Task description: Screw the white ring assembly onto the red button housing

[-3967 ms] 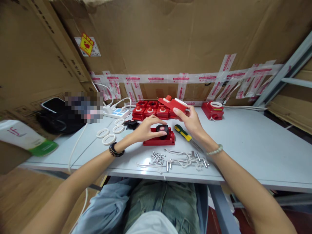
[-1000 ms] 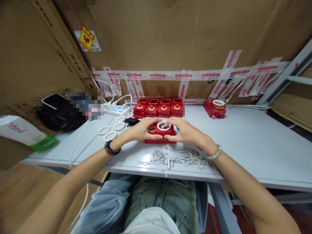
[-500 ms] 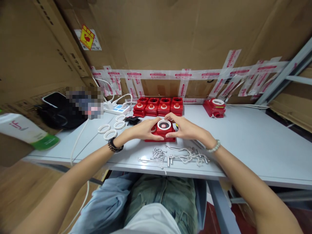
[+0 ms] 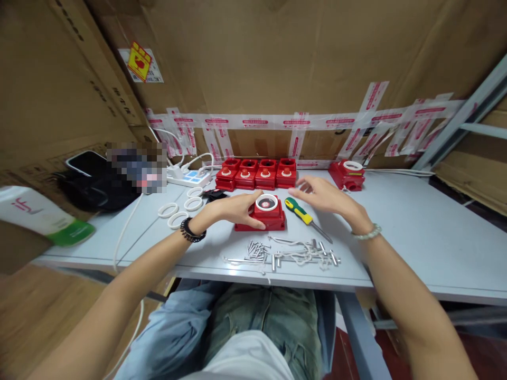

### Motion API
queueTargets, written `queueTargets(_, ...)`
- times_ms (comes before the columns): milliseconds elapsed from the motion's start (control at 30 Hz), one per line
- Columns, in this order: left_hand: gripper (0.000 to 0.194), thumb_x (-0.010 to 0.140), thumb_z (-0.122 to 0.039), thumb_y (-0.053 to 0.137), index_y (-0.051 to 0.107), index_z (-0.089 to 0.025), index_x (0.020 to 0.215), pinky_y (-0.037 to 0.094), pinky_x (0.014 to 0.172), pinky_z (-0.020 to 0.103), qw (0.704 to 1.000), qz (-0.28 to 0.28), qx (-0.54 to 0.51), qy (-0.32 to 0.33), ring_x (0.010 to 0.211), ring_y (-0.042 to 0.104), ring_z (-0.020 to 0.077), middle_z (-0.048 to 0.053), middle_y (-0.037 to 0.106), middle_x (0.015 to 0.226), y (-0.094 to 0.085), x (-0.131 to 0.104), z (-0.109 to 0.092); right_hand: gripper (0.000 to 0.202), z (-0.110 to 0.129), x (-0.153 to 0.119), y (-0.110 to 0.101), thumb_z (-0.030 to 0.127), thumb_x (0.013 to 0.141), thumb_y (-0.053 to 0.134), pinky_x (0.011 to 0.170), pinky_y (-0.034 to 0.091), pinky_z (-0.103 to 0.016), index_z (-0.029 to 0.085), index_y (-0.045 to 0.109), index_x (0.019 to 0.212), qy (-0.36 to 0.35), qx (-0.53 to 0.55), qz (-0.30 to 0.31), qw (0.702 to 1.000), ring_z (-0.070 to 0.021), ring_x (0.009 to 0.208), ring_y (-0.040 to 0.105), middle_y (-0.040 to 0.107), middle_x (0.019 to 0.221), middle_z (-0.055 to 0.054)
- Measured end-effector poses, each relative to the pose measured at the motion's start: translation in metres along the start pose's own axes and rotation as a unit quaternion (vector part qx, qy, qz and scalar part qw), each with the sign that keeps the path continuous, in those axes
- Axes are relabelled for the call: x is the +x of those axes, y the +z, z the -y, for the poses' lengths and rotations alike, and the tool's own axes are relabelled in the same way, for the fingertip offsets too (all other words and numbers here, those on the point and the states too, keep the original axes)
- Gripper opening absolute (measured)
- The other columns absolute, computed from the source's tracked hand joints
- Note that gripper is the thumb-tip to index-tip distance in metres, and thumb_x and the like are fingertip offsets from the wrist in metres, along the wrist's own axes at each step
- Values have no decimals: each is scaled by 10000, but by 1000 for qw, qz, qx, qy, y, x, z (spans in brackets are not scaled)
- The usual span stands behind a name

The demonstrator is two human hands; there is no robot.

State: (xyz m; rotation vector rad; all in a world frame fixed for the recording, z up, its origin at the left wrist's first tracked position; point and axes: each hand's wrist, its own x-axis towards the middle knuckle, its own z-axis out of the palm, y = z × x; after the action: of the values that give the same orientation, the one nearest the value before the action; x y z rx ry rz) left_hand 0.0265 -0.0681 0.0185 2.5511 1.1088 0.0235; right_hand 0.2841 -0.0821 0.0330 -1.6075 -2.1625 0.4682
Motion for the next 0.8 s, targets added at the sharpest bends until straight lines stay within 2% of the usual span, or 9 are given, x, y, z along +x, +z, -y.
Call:
queueTargets(100,967,707,-614,678,311,-112,1448,446,928,325,1000,16,9,-17,1214,574,321,197,524,1419,-1,0,-2,679,-11,4,5,699,730,602,812,523,-410,135,642,1106,43,-82,84,992,-295,930,672,712,1052,-157)
queueTargets(200,978,711,-610,672,285,-109,1456,456,874,315,999,30,25,-33,1164,601,316,189,577,1359,-3,-1,-5,657,-16,5,15,679,697,634,761,499,-385,139,648,1071,55,-140,109,983,-295,920,658,708,1027,-156)
queueTargets(300,994,713,-623,662,254,-124,1469,452,859,304,997,39,49,-48,1164,600,311,183,581,1361,-5,-1,-7,476,-17,6,22,569,699,654,718,464,-363,163,661,948,53,-183,113,975,-280,894,636,696,981,-140)
queueTargets(433,995,709,-639,655,248,-137,1466,450,843,302,995,48,62,-55,1153,607,310,181,585,1358,-6,-1,-9,225,-12,4,17,415,709,630,599,393,-331,192,601,715,40,-201,114,972,-213,688,587,660,752,-78)
queueTargets(500,981,707,-641,651,267,-136,1455,453,832,306,996,48,59,-54,1128,620,309,184,592,1347,-6,0,-8,220,-9,1,7,402,707,638,567,369,-323,200,559,666,34,-182,77,980,-185,619,548,629,680,-50)
queueTargets(600,998,694,-658,649,280,-129,1456,458,840,326,997,34,50,-46,1136,617,330,200,578,1360,-4,0,-5,240,-1,-7,-12,404,702,679,553,375,-311,213,535,682,0,-81,-106,991,-162,606,531,599,667,-18)
queueTargets(700,1022,683,-666,654,275,-123,1461,462,853,347,998,30,43,-45,1150,607,352,207,570,1368,-3,0,-4,307,12,-13,-21,431,692,740,473,366,-296,230,509,696,-39,120,-284,951,-125,519,485,536,609,18)
queueTargets(733,1022,683,-664,657,272,-128,1463,462,861,354,997,30,43,-49,1160,601,357,204,566,1374,-3,0,-4,323,17,-15,-20,435,701,745,426,349,-290,234,492,684,-48,191,-294,935,-112,466,460,505,570,33)
queueTargets(800,1012,688,-662,663,271,-143,1464,459,880,373,997,29,41,-54,1179,588,367,197,563,1381,-4,-1,-5,325,28,-17,-13,438,728,737,354,334,-282,237,487,672,-67,310,-230,920,-103,380,441,466,504,56)
